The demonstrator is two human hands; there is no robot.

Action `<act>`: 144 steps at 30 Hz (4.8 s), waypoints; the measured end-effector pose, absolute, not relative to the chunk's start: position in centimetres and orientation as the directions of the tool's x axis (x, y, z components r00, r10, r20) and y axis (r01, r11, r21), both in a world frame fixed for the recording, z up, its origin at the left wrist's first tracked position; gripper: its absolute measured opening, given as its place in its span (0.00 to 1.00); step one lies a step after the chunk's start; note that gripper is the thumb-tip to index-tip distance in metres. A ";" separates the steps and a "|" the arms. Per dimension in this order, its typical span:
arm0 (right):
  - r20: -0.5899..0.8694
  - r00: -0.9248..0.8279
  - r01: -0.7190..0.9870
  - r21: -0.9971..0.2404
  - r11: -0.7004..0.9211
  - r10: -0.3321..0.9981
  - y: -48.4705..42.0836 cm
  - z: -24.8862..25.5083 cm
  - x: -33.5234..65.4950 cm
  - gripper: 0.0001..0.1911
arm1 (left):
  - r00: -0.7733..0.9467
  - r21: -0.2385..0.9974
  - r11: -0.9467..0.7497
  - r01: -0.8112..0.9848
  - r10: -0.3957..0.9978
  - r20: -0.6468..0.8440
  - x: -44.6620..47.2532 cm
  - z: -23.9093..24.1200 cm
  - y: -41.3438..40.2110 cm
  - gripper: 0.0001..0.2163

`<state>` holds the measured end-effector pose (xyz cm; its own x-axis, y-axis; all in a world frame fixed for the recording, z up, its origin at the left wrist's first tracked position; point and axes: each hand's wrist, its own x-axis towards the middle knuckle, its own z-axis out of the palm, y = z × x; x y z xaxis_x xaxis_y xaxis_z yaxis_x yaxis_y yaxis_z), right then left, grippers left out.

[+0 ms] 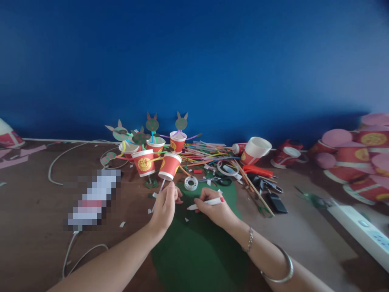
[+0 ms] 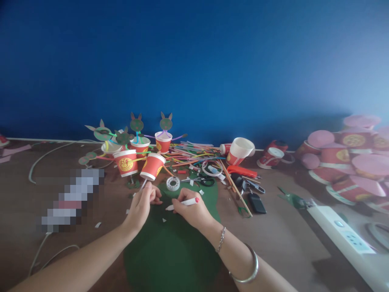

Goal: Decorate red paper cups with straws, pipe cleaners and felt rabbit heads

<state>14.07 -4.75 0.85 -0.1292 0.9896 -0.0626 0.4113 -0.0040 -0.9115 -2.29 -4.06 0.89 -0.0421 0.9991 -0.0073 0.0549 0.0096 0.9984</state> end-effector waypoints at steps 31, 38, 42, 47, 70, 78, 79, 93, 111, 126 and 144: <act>0.010 -0.008 0.353 -0.936 0.012 1.000 -4.2 -0.1 14.9 0.12 | -0.053 0.995 0.037 0.090 0.998 -0.032 -2.4 0.7 -4.2 0.22; -0.015 -0.011 0.354 -0.935 -0.010 1.000 -4.4 -0.2 15.8 0.11 | -0.053 0.998 0.013 0.055 0.999 -0.010 -2.4 0.7 -4.2 0.22; 0.011 -0.050 0.405 -0.914 0.031 0.999 -4.5 0.2 15.6 0.11 | -0.052 0.999 0.010 0.031 0.999 -0.009 -2.5 0.6 -4.2 0.22; 0.006 -0.001 0.385 -0.923 0.005 1.000 -4.4 0.0 15.7 0.12 | -0.044 0.999 0.019 0.031 0.999 -0.017 -2.5 0.4 -4.1 0.22; 0.037 -0.015 0.460 -0.887 0.040 0.999 -4.3 0.0 15.5 0.12 | -0.049 0.997 0.021 0.068 0.999 -0.018 -2.5 0.7 -4.2 0.22; 0.034 0.047 0.451 -0.893 0.009 0.998 -4.2 -0.4 15.5 0.11 | -0.056 0.996 0.016 0.083 0.998 -0.011 -2.5 0.7 -4.2 0.22; 0.033 0.051 0.449 -0.893 0.007 0.998 -4.2 -0.4 15.5 0.11 | -0.058 0.996 0.014 0.083 0.998 -0.010 -2.5 0.7 -4.2 0.22; 0.022 0.069 0.433 -0.901 -0.010 0.997 -4.3 -0.2 15.6 0.10 | -0.052 0.998 0.027 0.058 0.998 -0.024 -2.5 0.6 -4.2 0.21; 0.023 -0.032 0.445 -0.895 0.035 0.999 -4.4 -0.3 15.6 0.11 | -0.046 0.997 0.029 0.071 0.999 -0.026 -2.5 0.6 -4.1 0.21; 0.001 0.071 0.238 -0.971 -0.016 0.997 -3.0 -0.9 16.1 0.12 | -0.038 0.998 0.040 0.049 0.999 -0.038 -2.5 0.6 -4.2 0.22; -0.011 -0.054 0.318 -0.948 0.007 0.999 -4.2 0.1 15.7 0.12 | -0.012 0.999 0.025 0.027 1.000 -0.025 -2.4 0.4 -4.1 0.23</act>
